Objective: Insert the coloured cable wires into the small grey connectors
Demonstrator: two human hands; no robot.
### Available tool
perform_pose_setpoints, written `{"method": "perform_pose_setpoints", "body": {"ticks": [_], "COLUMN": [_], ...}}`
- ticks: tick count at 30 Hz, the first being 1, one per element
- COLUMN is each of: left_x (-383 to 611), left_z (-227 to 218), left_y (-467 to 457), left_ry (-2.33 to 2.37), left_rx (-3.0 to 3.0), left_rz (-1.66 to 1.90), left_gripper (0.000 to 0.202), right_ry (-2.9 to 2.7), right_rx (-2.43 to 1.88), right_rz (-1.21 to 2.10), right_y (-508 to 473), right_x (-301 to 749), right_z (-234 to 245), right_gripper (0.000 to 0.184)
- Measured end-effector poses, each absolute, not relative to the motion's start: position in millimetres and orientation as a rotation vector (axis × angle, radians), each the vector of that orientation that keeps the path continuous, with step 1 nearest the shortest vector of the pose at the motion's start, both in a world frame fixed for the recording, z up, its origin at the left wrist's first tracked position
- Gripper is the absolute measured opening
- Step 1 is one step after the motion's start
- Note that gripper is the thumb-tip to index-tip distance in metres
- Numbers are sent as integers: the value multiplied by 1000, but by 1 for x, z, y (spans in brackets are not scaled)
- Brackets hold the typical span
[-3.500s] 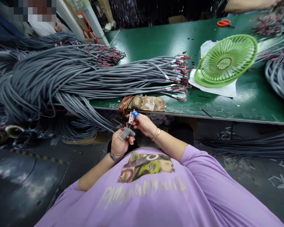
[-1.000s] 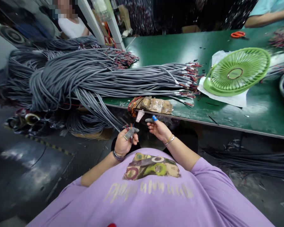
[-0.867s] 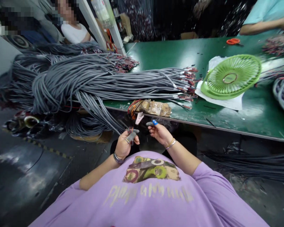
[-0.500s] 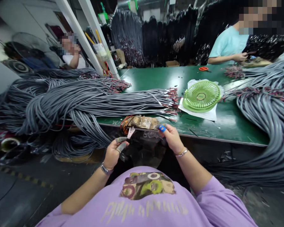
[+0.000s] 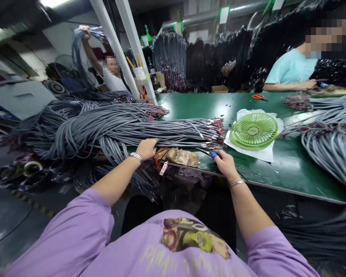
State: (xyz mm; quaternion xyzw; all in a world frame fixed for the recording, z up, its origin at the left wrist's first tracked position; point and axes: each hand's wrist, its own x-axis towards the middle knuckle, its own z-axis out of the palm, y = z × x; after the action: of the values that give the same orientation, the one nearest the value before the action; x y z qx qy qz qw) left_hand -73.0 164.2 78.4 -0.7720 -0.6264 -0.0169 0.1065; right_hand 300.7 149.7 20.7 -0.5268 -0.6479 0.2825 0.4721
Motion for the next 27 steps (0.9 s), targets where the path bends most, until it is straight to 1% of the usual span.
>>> {"method": "perform_pose_setpoints", "body": {"ticks": [4, 10, 18, 21, 27], "left_x": [-73, -85, -89, -88, -92], "left_z": [87, 90, 97, 105, 128], "left_y": [183, 185, 186, 180, 170], "left_ry": [-1801, -1638, -1604, -1591, -1689], "left_rx": [-2321, -2460, -2376, -2358, -2179], "left_rz": [102, 302, 437, 377, 6], "left_gripper": [42, 30, 31, 31, 38], "right_ry": [-1566, -1567, -1555, -1538, -1489], "right_rx": [-1277, -1252, -1242, -1235, -1239], "right_rz": [696, 706, 691, 695, 716], "right_y": [151, 152, 152, 152, 150], "right_x": [302, 302, 301, 301, 301], "right_z": [19, 16, 20, 19, 20], "right_gripper": [35, 35, 33, 35, 34]}}
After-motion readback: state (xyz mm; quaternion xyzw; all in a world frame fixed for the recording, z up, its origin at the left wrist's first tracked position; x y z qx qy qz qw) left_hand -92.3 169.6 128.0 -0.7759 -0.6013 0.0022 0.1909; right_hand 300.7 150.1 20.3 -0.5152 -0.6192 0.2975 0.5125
